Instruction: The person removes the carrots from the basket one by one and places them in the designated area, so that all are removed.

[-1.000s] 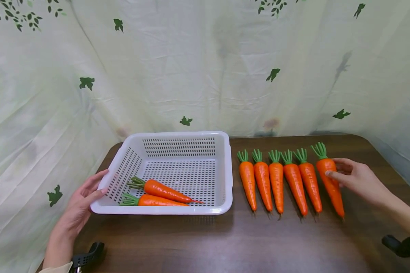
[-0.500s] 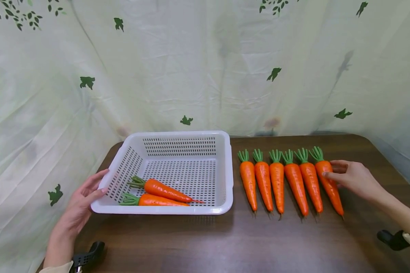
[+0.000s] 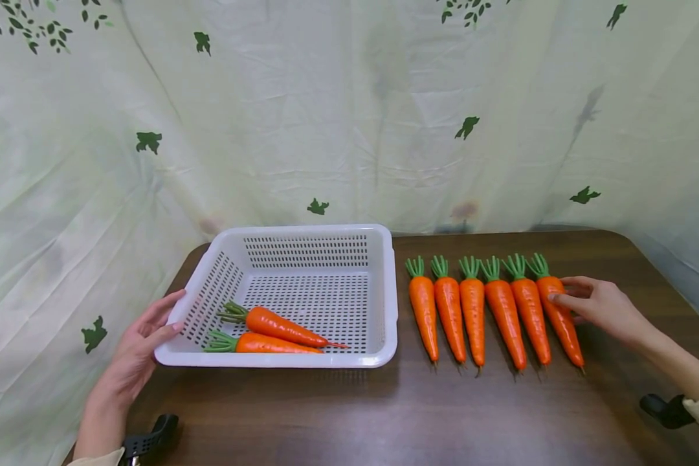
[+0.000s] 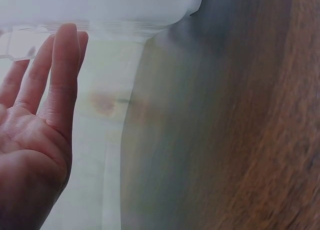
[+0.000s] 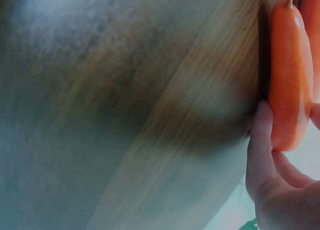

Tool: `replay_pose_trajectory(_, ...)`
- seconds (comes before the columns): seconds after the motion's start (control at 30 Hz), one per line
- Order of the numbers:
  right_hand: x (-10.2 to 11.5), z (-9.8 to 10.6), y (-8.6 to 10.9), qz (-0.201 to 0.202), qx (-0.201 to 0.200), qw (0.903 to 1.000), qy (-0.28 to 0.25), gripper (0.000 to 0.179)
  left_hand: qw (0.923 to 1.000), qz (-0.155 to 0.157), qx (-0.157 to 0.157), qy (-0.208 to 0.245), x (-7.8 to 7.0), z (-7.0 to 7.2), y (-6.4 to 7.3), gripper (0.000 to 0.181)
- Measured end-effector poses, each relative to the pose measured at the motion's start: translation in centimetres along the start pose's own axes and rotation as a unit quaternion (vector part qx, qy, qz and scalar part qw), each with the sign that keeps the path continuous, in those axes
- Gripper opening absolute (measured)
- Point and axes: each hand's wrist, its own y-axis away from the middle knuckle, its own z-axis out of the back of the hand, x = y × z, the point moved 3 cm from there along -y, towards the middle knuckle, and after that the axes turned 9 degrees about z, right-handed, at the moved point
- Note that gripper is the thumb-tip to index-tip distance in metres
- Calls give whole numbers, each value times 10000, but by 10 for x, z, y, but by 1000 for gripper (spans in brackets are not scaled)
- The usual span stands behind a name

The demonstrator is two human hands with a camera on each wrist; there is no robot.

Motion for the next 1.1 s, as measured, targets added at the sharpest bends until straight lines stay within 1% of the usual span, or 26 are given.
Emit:
replay_pose_trajectory(0.17, -3, -1, 0, -3, 30, 10000, -44, 72, 10000, 46, 28, 84, -1, -1, -1, 56)
replay_pose_trajectory(0.47, -4, 1, 1, -89, 47, 9999, -109, 75, 10000, 55, 30, 70, -2, -1, 0, 57)
replay_pose_trajectory(0.67, -4, 6, 6, -1, -92, 9997, -210, 74, 9999, 91, 12, 50, -1, -1, 0, 57)
replay_pose_trajectory(0.77, -1, 9, 9, 52, -181, 9998, -80, 74, 9999, 107, 44, 79, 0, -1, 0, 55)
replay_pose_trajectory(0.9, 8, 12, 9, 203, -274, 9991, 240, 74, 9999, 99, 56, 56, 0, 0, 0, 54)
replay_pose_trajectory(1.1, 29, 12, 8, 504, -453, 9955, 661, 68, 9999, -29, 66, -94, 0, 1, 0, 55)
